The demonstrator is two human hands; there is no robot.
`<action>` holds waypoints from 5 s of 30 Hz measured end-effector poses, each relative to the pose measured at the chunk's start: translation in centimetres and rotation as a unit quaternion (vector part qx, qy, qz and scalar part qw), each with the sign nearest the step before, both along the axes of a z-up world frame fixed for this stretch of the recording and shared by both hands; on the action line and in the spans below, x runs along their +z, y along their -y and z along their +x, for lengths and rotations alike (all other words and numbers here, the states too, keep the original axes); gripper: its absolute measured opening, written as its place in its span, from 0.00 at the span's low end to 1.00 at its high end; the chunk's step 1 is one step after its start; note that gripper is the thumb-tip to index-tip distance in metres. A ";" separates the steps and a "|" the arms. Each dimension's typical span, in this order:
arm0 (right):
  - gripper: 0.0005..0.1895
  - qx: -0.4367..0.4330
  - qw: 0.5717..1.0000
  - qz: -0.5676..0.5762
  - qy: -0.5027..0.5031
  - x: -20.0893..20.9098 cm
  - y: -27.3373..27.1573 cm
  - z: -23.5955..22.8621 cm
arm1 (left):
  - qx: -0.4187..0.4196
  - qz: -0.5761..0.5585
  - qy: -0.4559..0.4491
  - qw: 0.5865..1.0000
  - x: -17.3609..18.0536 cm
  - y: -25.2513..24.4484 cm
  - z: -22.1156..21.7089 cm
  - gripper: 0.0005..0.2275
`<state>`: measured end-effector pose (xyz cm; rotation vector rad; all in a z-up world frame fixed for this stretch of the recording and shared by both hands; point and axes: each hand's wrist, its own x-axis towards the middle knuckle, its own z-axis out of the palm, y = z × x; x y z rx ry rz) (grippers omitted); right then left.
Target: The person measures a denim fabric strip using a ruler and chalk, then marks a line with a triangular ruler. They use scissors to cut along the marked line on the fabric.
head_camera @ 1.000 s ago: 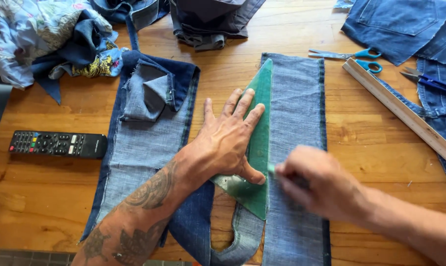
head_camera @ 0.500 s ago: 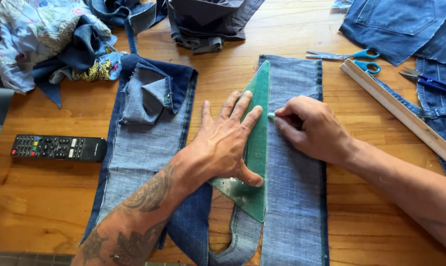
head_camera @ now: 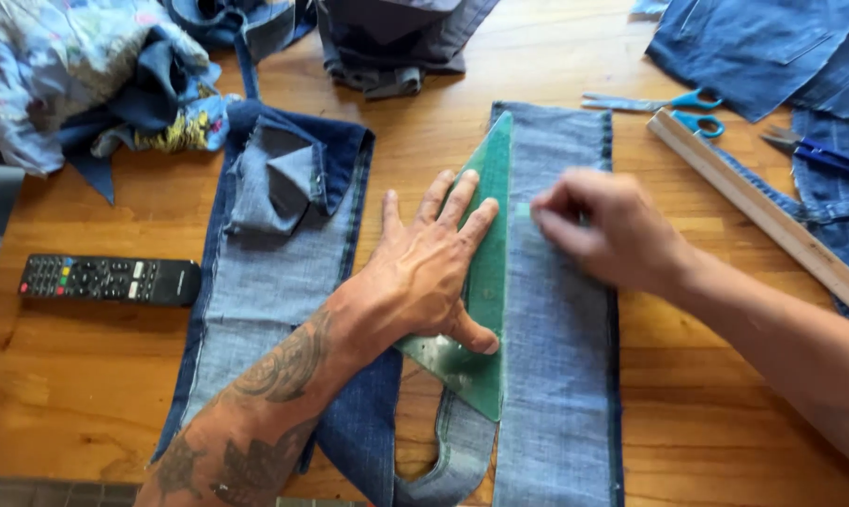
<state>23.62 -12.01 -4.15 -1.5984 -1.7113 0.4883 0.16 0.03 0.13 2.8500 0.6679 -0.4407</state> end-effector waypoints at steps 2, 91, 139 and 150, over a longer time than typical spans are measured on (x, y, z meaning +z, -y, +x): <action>0.05 -0.084 0.996 -0.003 -0.002 -1.2 -3.7 2.1 | 0.003 -0.007 -0.003 1.000 0.2 -0.1 -0.1 0.80; 0.06 -0.037 0.993 0.066 0.093 -0.5 -7.8 4.1 | 0.025 -0.034 -0.036 0.998 1.5 -2.4 2.7 0.80; 0.19 -0.118 0.945 0.063 0.300 0.9 2.7 19.8 | 0.321 -0.039 0.130 0.937 -4.2 11.6 -5.3 0.11; 0.28 -0.112 0.931 -0.047 0.345 -0.5 -2.2 21.1 | 0.418 -0.466 0.256 0.737 0.4 9.0 -3.2 0.27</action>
